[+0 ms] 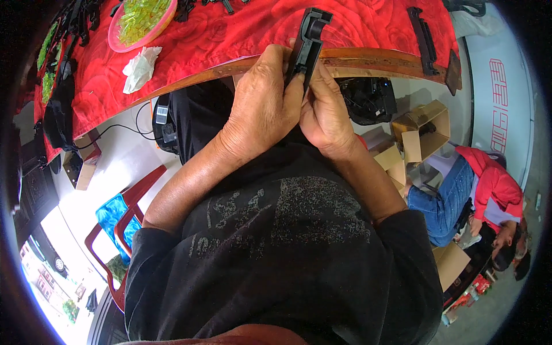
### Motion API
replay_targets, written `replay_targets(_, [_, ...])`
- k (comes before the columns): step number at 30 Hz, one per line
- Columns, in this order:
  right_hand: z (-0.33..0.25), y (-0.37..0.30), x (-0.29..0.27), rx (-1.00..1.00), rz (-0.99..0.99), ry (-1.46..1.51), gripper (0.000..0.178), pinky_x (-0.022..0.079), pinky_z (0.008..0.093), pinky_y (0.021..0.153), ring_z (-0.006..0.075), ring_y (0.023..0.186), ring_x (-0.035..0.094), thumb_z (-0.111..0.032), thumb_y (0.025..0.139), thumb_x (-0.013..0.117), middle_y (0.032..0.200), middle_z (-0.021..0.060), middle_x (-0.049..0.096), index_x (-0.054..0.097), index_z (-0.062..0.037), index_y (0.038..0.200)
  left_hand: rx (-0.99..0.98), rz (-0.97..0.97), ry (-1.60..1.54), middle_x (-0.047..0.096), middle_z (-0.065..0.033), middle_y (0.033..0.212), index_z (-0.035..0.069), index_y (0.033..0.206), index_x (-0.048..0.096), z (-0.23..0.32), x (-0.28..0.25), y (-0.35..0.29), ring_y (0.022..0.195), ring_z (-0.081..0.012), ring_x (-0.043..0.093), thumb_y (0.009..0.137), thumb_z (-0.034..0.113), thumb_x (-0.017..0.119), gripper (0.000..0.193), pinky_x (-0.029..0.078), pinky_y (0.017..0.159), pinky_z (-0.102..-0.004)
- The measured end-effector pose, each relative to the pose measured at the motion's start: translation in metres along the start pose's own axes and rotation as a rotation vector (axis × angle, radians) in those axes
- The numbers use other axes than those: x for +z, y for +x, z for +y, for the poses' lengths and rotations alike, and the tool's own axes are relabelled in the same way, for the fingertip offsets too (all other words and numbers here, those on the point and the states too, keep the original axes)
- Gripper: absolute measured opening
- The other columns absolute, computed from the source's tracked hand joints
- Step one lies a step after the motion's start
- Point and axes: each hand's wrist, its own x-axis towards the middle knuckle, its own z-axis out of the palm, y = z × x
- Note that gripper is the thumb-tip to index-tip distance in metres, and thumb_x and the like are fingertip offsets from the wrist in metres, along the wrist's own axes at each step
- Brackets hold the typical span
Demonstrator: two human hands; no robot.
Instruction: The person takes a small piece from a bowl, inserts it into a black plastic housing, and then fits and presses two black plastic components together by hand.
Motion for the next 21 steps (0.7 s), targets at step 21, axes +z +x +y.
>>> replay_targets(21, [-0.003,-0.004,0.002,-0.004,-0.156,0.001,0.029,0.048,0.0283,0.100,0.0137,0.111,0.059,-0.022,0.103,0.050,0.123,0.0044,0.062,0.057,-0.0053,0.126,0.199,0.157,-0.136,0.040,-0.0270,0.136,0.009,0.125,0.050,-0.001,0.000,-0.005,0.105,-0.0429,0.059,0.086,0.008,0.062,0.041,0.055,0.080,-0.0466])
